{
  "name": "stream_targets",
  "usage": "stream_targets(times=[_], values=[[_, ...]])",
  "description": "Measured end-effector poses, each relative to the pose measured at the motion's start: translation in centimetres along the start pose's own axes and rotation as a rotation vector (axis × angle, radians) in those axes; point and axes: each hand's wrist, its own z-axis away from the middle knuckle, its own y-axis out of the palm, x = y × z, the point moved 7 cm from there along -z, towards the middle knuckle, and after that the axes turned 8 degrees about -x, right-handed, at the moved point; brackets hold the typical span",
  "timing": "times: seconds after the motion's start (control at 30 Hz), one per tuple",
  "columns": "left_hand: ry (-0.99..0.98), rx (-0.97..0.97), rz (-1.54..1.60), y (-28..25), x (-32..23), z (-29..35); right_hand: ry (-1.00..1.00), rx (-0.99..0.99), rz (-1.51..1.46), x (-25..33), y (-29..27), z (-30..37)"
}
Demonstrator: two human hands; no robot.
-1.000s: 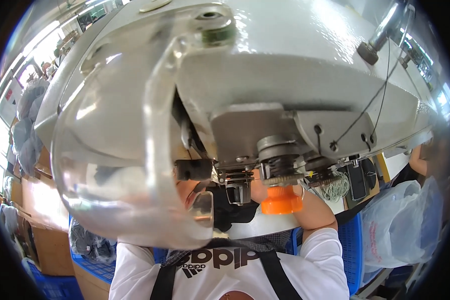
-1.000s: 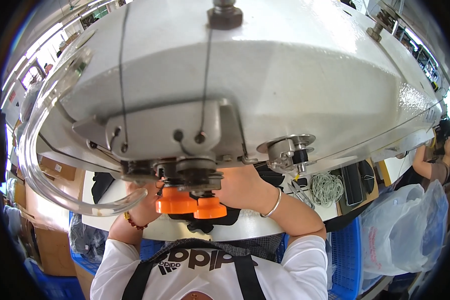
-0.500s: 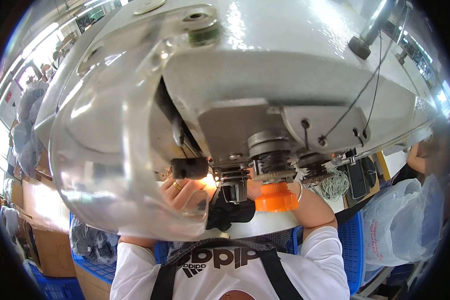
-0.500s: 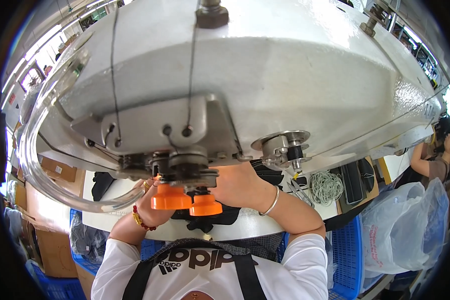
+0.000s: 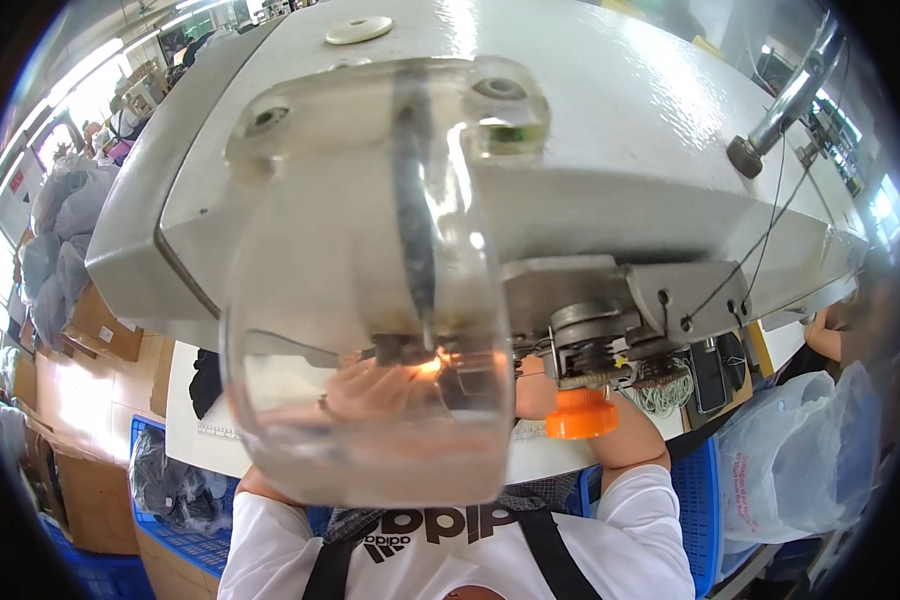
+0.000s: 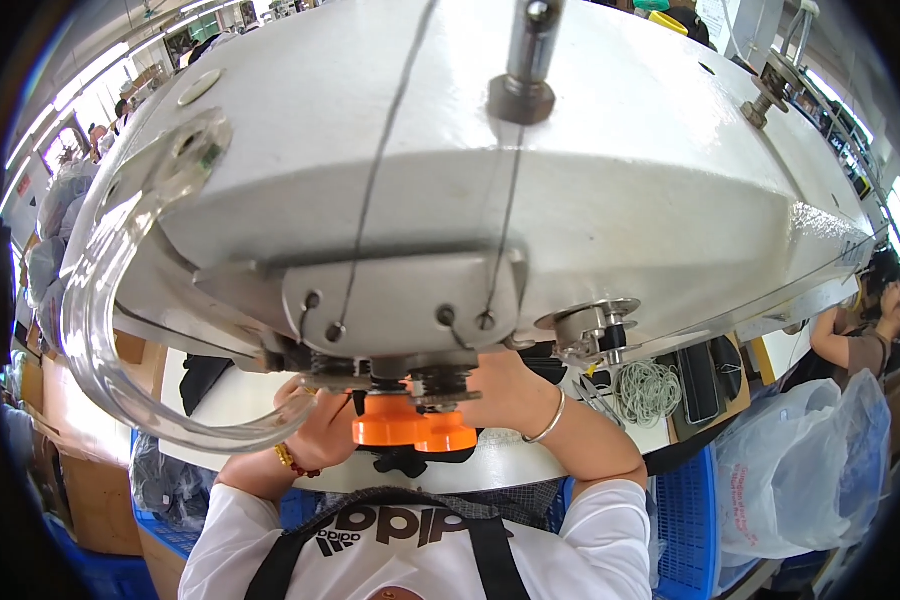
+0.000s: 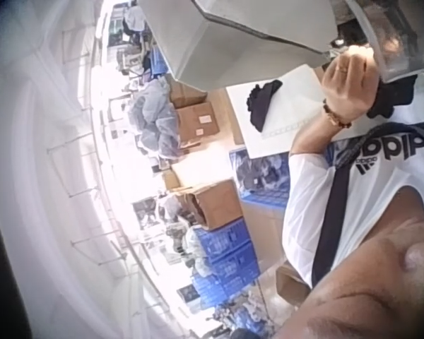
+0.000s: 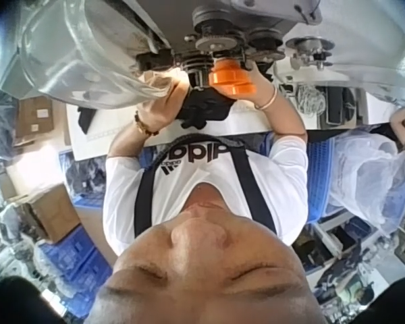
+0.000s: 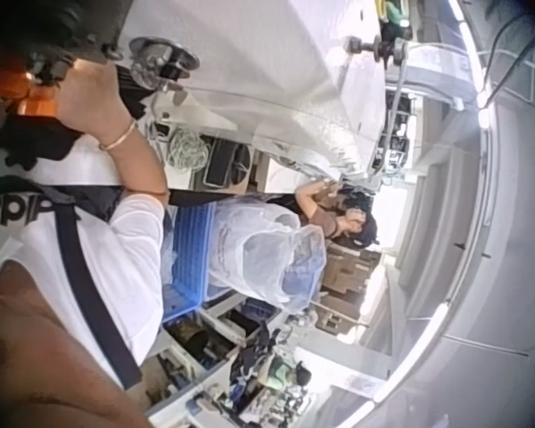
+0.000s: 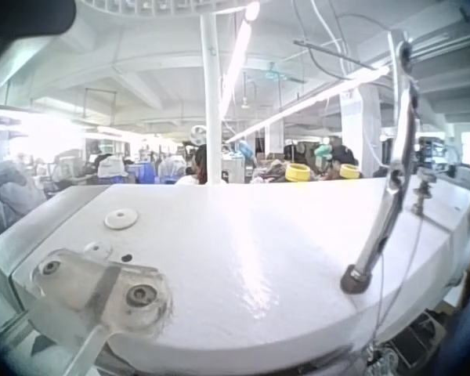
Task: Stitching black shoe components using an industrial sewing machine.
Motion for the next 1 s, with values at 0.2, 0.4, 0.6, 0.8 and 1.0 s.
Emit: stream_targets(times=[0.2,0.4,0.6,0.8,1.0], values=[[-0.021,0.033,-0.188,-0.7,-0.1,-2.0,-0.205,-0.102,0.068,1.0,0.0,0.0],[-0.396,-0.055,-0.003,2.4,3.8,1.1,-0.151,-0.111,0.089,0.5,0.6,0.4],[0.001,-0.122,-0.297,0.4,2.0,-2.5,-0.199,-0.201,0.182,1.9,-0.4,0.1],[-0.34,0.131,-0.104,-0.8,2.1,-2.9,-0.244,-0.241,0.157,2.4,0.3,-0.3],[-0.333,0.133,0.088,-1.4,2.6,-2.8,-0.274,-0.305,0.155,2.9,0.0,-0.4]])
